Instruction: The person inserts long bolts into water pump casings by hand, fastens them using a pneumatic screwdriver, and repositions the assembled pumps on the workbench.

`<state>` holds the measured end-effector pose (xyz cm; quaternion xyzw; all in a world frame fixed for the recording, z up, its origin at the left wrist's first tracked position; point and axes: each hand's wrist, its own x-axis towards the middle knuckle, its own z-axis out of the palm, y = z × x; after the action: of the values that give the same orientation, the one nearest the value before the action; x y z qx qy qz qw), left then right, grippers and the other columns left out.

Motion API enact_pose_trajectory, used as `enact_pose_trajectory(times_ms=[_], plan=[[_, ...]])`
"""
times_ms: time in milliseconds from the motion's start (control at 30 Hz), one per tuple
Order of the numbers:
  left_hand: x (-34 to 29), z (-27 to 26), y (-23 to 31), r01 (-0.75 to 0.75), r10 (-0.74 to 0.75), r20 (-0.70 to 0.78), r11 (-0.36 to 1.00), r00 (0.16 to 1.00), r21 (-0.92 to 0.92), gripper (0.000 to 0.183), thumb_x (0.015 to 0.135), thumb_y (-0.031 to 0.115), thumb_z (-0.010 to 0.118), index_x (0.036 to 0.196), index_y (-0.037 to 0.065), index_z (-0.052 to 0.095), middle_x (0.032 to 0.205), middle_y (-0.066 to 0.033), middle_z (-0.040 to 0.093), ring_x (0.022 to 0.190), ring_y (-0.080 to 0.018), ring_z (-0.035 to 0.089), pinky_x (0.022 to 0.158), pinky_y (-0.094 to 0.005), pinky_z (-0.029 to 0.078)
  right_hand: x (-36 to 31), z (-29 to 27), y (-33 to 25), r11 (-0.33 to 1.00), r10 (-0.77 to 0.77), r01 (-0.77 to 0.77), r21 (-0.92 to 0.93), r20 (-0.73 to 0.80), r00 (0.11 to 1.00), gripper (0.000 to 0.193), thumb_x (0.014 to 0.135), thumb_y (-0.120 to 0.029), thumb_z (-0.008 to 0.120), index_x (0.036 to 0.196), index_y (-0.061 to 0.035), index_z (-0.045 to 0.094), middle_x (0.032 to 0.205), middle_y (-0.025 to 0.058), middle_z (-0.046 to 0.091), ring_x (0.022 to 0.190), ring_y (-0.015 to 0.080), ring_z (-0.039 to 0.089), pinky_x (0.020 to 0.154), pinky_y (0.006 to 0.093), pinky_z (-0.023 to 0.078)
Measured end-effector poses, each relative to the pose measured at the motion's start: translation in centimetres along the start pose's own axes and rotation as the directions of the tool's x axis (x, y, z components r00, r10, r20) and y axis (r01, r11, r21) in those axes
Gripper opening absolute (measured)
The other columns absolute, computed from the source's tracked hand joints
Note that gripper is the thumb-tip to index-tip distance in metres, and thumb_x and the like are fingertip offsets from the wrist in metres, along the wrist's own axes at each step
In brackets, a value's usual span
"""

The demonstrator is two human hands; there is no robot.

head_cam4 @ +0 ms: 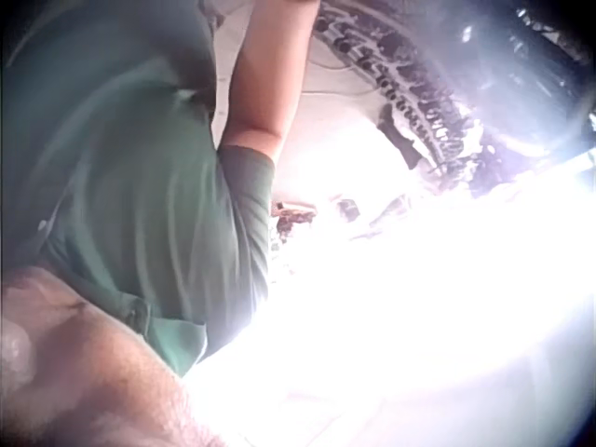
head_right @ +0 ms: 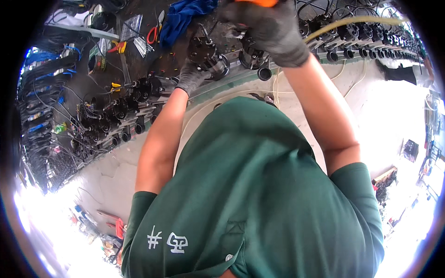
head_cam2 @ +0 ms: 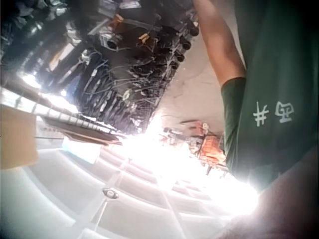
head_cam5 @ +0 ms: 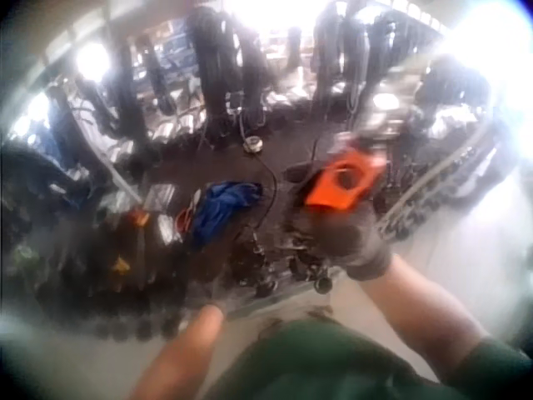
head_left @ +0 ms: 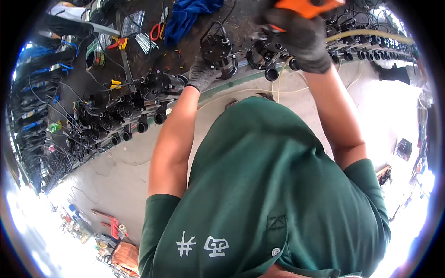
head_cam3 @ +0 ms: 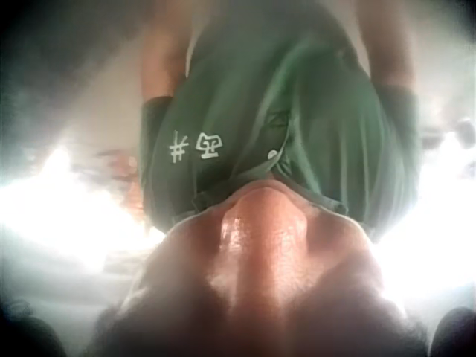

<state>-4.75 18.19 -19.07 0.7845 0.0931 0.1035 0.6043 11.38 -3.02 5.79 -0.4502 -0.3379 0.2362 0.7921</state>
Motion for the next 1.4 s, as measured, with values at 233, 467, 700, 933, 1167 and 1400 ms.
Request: enact_pose_trajectory(times_ms=[233, 467, 700, 933, 1167, 1400], plan=[[5.8, -4.8, 4.0, 0.626, -0.63, -0.018, 0.774, 0.776, -0.098, 0.06, 0.068, 0.007, 0.079, 0.124, 0.013, 0.057, 0.101, -0.0102, 0.071, 0.092, -0.0277, 0.07, 0.077, -0.0457, 0.06, -7.1, -6.2, -4.7, 0.983, -0.172, 0.18, 0.019, -0.206, 0.963, 0.04, 0.086, -0.006, 0.069, 0.125, -0.0003, 0.063, 0.092, 0.0104, 0.069, 0.084, 0.02, 0.068, 0.073, 0.0309, 0.054], [8.4, -6.7, 1.2, 0.716, -0.733, 0.041, 0.649, 0.679, -0.257, 0.044, 0.076, 0.005, 0.072, 0.117, 0.013, 0.061, 0.087, -0.0067, 0.065, 0.073, -0.0206, 0.066, 0.062, -0.0379, 0.056, -15.0, -12.0, -4.8, 0.998, -0.052, 0.027, -0.061, -0.471, 0.88, 0.053, 0.085, -0.012, 0.067, 0.134, 0.0037, 0.057, 0.09, 0.0118, 0.063, 0.085, 0.0253, 0.061, 0.086, 0.0414, 0.05], [7.6, -5.9, 1.3, 0.671, -0.71, -0.01, 0.67, 0.704, -0.318, 0.049, 0.073, 0.003, 0.072, 0.12, 0.011, 0.059, 0.088, -0.0056, 0.065, 0.074, -0.0197, 0.065, 0.063, -0.0379, 0.055, -18.2, -15.9, -4.2, 0.999, -0.031, 0.004, -0.042, -0.67, 0.742, 0.061, 0.084, -0.014, 0.067, 0.137, 0.0073, 0.045, 0.091, 0.0157, 0.067, 0.084, 0.0285, 0.067, 0.076, 0.0393, 0.059], [-0.3, 1.7, 6.3, 0.032, -0.095, -0.331, 0.981, 0.939, -0.193, 0.069, 0.074, 0.022, 0.079, 0.137, 0.012, 0.052, 0.135, -0.01, 0.063, 0.125, -0.026, 0.06, 0.105, -0.0416, 0.049, -19.0, -17.7, -3.8, 0.999, 0.03, -0.008, 0.035, -0.724, 0.69, 0.05, 0.087, -0.007, 0.066, 0.133, 0.0048, 0.051, 0.093, 0.0131, 0.064, 0.084, 0.0268, 0.064, 0.087, 0.0447, 0.052], [-6.9, 2.0, 3.0, 0.091, 0.012, -0.112, 0.504, 0.994, 0.859, 0.052, 0.096, 0.045, 0.057, 0.142, 0.02, 0.053, 0.143, -0.0014, 0.058, 0.134, -0.024, 0.051, 0.114, -0.0467, 0.039, -18.7, -19.0, -3.9, 0.998, 0.034, -0.058, -0.01, -0.699, 0.715, 0.052, 0.088, -0.007, 0.066, 0.136, 0.0049, 0.047, 0.093, 0.0125, 0.064, 0.085, 0.0265, 0.064, 0.088, 0.043, 0.052], [-5.1, 1.1, 1.4, 0.095, -0.203, -0.277, 0.928, 0.939, -0.359, 0.052, 0.095, 0.034, 0.062, 0.142, 0.014, 0.052, 0.143, -0.007, 0.059, 0.135, -0.0237, 0.052, 0.117, -0.0411, 0.038, -17.3, -18.7, -4.2, 0.996, 0.061, -0.089, -0.006, -0.691, 0.721, 0.057, 0.086, -0.007, 0.063, 0.138, 0.0059, 0.044, 0.09, 0.0128, 0.064, 0.081, 0.0241, 0.064, 0.084, 0.0401, 0.054]])
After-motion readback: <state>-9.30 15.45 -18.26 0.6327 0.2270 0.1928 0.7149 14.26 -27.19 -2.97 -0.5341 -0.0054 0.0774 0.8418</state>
